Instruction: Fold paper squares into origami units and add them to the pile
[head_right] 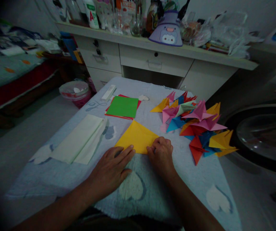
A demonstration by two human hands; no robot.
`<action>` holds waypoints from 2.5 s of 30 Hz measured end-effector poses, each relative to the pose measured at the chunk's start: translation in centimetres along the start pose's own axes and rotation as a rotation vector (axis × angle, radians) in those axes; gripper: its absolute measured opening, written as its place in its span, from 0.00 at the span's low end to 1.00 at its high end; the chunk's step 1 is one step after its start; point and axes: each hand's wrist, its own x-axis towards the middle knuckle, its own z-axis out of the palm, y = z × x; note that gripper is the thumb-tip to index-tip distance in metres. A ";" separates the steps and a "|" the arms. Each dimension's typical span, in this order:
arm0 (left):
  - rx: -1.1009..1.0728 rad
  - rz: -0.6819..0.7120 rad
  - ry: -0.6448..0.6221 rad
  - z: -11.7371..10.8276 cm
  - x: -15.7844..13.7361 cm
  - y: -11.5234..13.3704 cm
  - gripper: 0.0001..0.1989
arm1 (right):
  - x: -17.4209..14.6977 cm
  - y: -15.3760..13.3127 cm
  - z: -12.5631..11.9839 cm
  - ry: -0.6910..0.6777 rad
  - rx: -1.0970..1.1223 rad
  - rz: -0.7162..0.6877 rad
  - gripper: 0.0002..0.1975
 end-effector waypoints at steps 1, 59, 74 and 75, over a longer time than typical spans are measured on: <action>0.000 -0.002 -0.001 0.0 0.0 0.0 0.26 | 0.0 0.0 0.0 0.005 -0.002 -0.002 0.11; 0.204 -0.080 -0.019 -2.2 -1.6 -1.0 0.23 | -3.9 -4.3 -1.0 -0.159 -0.447 -0.420 0.20; 0.257 -0.181 -0.040 -2.3 -2.0 -0.6 0.24 | -5.2 -1.3 -1.6 -0.104 -0.385 -0.355 0.20; 0.256 -0.184 -0.038 -2.3 -2.0 -0.6 0.24 | -5.4 -1.0 -1.7 -0.099 -0.387 -0.352 0.20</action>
